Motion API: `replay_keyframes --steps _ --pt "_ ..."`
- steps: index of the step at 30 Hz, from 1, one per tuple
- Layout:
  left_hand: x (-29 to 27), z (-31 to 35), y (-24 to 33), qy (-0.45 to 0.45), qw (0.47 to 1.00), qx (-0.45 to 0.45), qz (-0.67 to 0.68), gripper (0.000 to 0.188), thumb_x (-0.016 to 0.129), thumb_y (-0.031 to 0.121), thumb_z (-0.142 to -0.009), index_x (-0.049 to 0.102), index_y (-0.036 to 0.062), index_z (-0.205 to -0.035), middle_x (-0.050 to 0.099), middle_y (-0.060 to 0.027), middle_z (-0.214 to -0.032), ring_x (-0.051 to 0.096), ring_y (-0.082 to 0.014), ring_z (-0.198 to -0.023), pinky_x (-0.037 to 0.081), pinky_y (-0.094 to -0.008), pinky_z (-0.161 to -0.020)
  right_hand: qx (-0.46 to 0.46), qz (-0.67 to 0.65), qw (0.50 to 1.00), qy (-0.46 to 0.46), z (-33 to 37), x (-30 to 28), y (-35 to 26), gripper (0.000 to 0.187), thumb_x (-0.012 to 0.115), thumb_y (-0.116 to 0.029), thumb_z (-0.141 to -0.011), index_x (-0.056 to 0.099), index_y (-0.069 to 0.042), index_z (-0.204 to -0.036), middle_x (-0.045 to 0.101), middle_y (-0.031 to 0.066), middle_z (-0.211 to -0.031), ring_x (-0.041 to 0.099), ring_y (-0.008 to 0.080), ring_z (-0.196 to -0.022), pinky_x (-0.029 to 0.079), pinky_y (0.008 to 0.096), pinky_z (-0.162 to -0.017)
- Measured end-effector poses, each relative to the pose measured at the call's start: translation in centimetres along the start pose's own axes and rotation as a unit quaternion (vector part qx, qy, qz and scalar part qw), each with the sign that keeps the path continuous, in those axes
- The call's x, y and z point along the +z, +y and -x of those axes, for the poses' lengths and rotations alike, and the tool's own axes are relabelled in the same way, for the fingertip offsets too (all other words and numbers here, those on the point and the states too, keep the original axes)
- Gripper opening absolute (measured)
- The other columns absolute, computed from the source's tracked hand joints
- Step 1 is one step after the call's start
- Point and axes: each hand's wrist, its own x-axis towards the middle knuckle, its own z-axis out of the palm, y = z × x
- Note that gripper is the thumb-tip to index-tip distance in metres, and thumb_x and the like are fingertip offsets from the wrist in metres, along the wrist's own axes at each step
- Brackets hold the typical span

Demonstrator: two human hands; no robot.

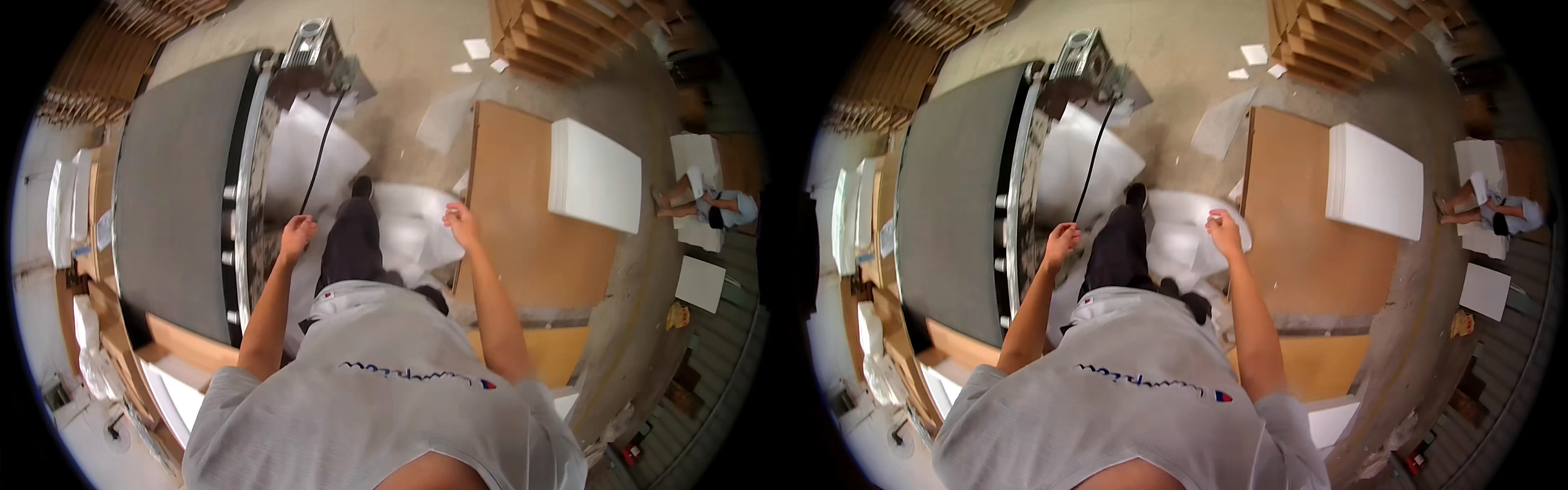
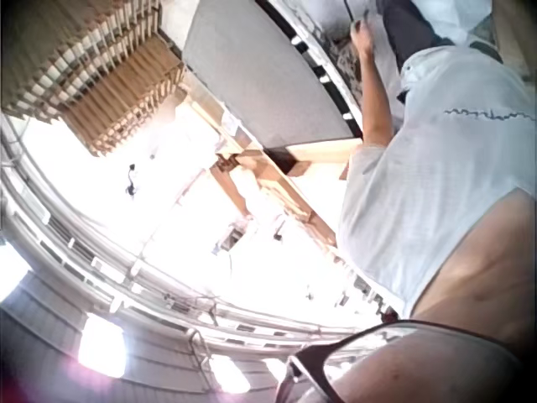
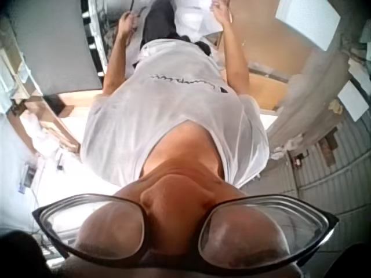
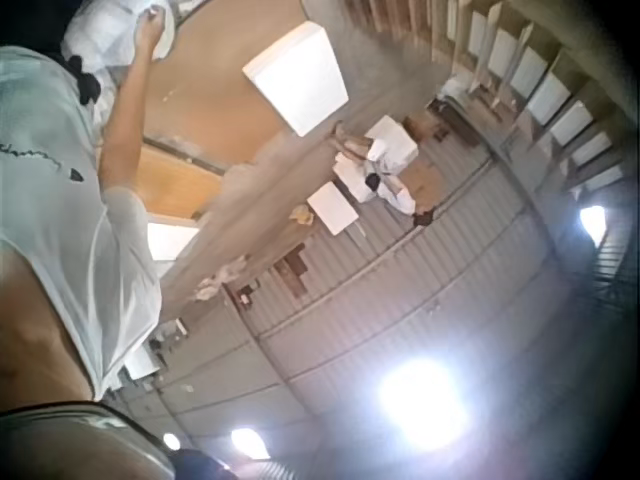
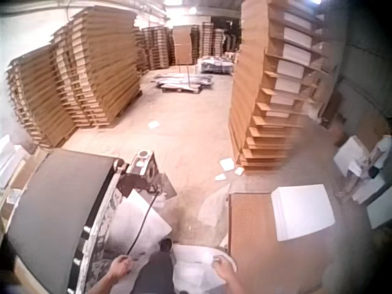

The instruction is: The person picks up a flat cardboard box from a stack, places it on a conveyor belt, and inserts a foam frame. Then, the person retrieves a white furniture panel from the floor, places it inside the foam frame, and covers it with a layer of thin foam sheeting. This process is repeated with a second panel and box.

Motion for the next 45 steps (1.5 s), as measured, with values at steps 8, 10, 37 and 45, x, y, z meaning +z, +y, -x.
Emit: replay_keyframes --steps 8,10,37,45 --pt "13.2 -27.5 13.9 -0.147 0.900 0.195 -0.362 0.039 0.055 0.037 -0.091 0.065 0.0035 -0.107 0.069 -0.0196 -0.097 0.065 -0.0360 -0.096 0.051 -0.0459 -0.085 -0.019 0.171 0.975 0.139 -17.2 -4.9 1.0 0.024 0.053 -0.019 -0.093 0.061 -0.006 -0.112 0.065 0.0100 -0.085 0.063 0.0236 -0.077 0.051 0.0384 -0.070" --pt "15.6 -33.6 22.0 -0.275 0.821 0.219 -0.451 0.044 0.061 0.039 -0.087 0.065 0.0033 -0.112 0.069 -0.0179 -0.106 0.065 -0.0355 -0.101 0.050 -0.0429 -0.090 0.096 0.116 0.979 0.137 -19.5 -7.7 -1.3 0.023 0.053 -0.019 -0.093 0.061 -0.006 -0.110 0.065 0.0099 -0.085 0.063 0.0232 -0.076 0.051 0.0381 -0.070" --pt "26.6 -87.2 69.2 -0.354 0.931 0.077 -0.032 0.040 0.049 0.038 -0.098 0.054 0.0049 -0.119 0.064 -0.0121 -0.118 0.063 -0.0217 -0.101 0.050 -0.0388 -0.084 -0.668 0.029 0.568 0.479 -44.9 -62.5 -111.2 0.035 0.056 -0.026 -0.098 0.051 -0.005 -0.126 0.058 0.0013 -0.069 0.056 0.0094 -0.061 0.045 0.0239 -0.055" --pt "46.7 -85.0 101.1 -0.336 0.911 0.241 -0.010 0.023 0.058 0.022 -0.095 0.063 0.0038 -0.107 0.069 -0.0070 -0.093 0.066 -0.0186 -0.082 0.052 -0.0325 -0.078 -0.209 0.523 0.365 0.741 -39.6 -70.7 -122.9 0.031 0.057 -0.012 -0.083 0.069 -0.015 -0.112 0.071 0.0085 -0.102 0.066 0.0298 -0.098 0.053 0.0426 -0.085"
